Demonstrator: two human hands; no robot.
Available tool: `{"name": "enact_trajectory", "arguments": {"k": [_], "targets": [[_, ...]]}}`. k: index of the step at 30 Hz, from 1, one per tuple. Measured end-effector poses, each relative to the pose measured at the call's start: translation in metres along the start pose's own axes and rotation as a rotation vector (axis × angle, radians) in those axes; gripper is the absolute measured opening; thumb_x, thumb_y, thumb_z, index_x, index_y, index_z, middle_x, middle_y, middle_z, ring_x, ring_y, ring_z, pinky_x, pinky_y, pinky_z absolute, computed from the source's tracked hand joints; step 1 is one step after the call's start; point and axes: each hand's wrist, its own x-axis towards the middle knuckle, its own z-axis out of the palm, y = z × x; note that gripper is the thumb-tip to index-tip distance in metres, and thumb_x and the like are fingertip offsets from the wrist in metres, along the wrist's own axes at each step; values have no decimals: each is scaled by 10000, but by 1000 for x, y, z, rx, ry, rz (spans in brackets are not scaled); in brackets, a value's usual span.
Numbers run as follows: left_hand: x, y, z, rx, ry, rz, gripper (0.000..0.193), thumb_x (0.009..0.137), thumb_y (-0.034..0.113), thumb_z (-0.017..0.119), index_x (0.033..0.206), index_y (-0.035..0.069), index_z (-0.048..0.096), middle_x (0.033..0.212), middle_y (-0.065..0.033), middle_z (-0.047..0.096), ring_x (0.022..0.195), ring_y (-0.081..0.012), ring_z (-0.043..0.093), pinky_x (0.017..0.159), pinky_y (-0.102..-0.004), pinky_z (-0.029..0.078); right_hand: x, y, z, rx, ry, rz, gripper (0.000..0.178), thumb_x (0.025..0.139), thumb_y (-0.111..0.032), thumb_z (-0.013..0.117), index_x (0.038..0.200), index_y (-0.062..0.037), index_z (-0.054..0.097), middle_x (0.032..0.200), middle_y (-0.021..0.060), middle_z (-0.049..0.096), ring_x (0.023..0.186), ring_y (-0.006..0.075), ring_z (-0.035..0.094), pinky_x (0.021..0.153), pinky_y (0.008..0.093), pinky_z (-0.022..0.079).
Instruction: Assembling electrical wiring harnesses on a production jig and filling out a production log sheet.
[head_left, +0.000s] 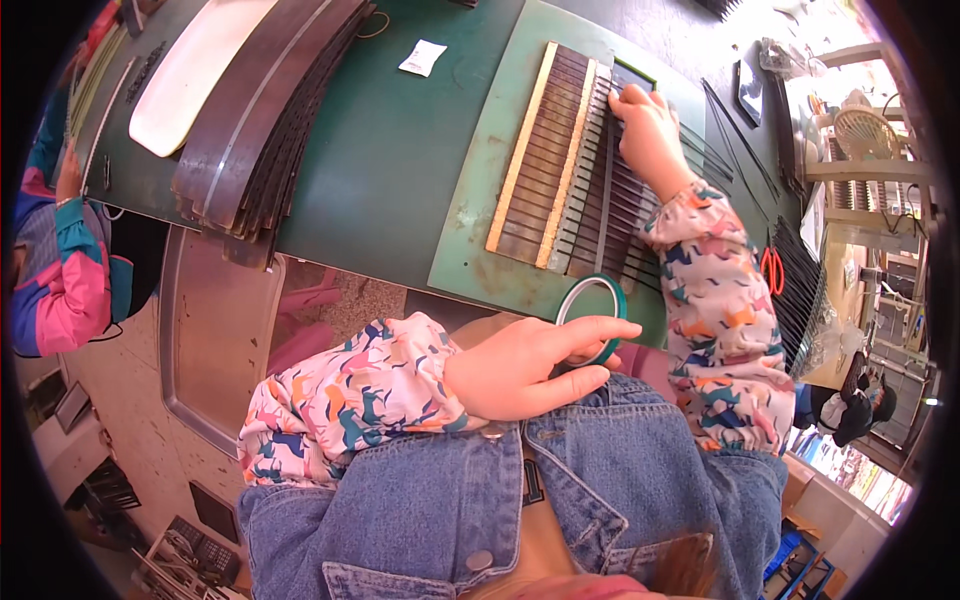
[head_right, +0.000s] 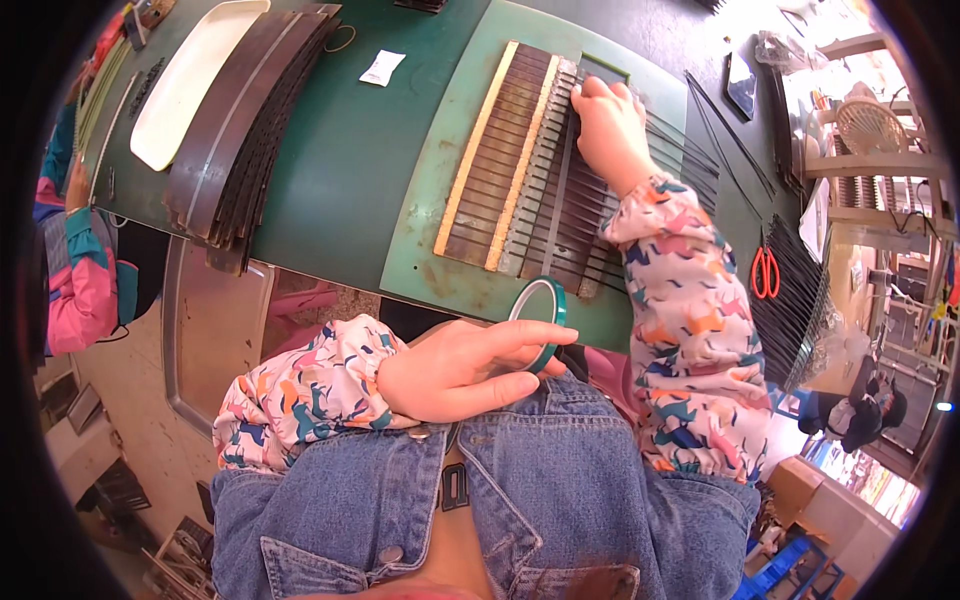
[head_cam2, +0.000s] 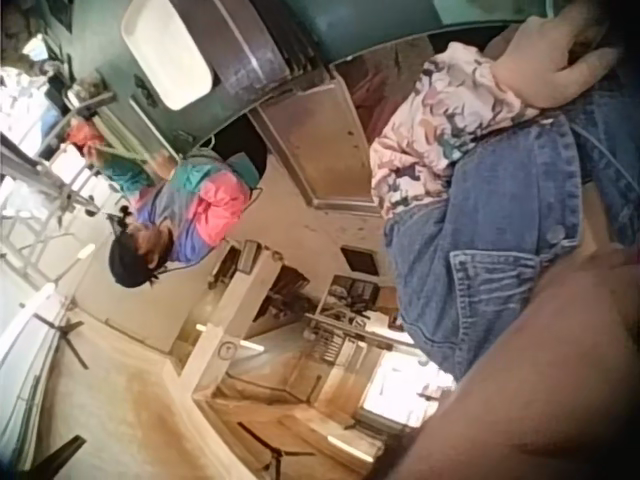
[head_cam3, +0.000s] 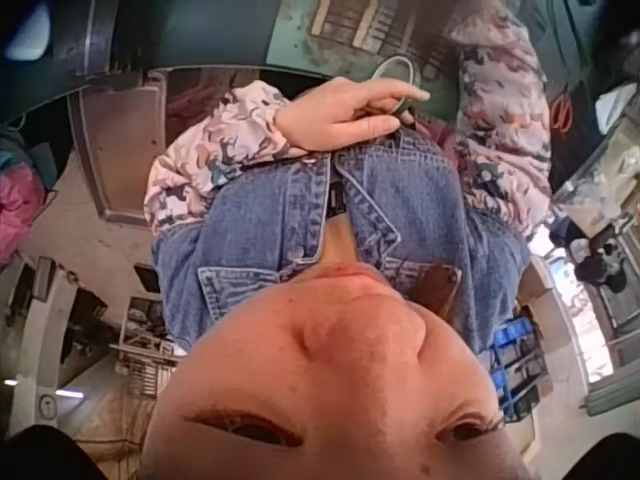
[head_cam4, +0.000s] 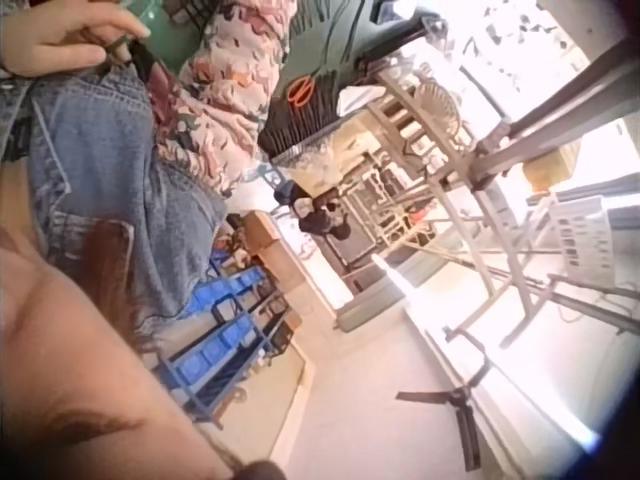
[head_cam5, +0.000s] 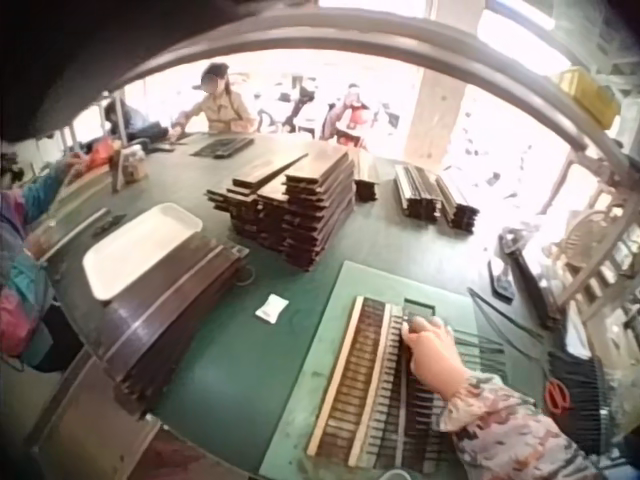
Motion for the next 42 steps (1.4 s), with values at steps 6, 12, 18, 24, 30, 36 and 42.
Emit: {"name": "enact_trajectory", "arguments": {"k": [6,12,18,24,30,36,42], "targets": [[0,1,-2,-66,-19,-50,463,954,143,500,1387,45,368,1068,-164,654,1078,-248,623,899,-336,464,-4,0,-1,96,28,-65,342,736,19,577,1050,-83,666,944,59,567,978,294,511,893,425,414],[1,3,-7,-60,-39,-41,444,957,150,501,1371,41,386,1060,-151,645,1099,-240,615,889,-328,470,-13,-3,-10,67,66,-124,373,687,44,581,1035,-49,679,924,74,573,919,303,530,818,367,460],[3,4,-8,-37,-1,-30,391,938,150,527,1306,35,464,1058,-141,666,1003,-232,652,855,-322,496,-17,-6,-12,110,23,-113,360,695,55,565,1013,-57,695,893,71,578,854,305,523,790,374,456],[6,1,-10,6,-15,11,327,930,149,531,1232,24,536,1036,-145,673,960,-243,670,816,-337,520,-24,-14,-20,146,15,-161,374,702,55,562,1046,-27,683,875,73,570,845,298,508,803,349,448],[10,-5,-10,49,4,61,296,927,162,539,1181,14,572,1004,-139,682,907,-239,684,777,-336,536,-34,-21,-18,116,42,-161,357,713,44,570,1043,-28,686,861,65,568,849,294,514,799,345,455],[12,-9,-9,11,29,62,289,923,170,549,1154,0,588,1004,-136,685,885,-238,688,785,-330,541,-47,-31,-19,112,95,-191,388,668,49,591,1040,-14,682,850,60,562,833,285,507,790,334,450],[12,-8,-9,4,20,30,291,920,175,558,1146,-5,593,995,-140,686,893,-227,687,799,-322,539,-58,-39,-16,102,74,-182,383,661,56,587,1028,-10,674,849,79,550,826,291,499,784,346,448]]}}
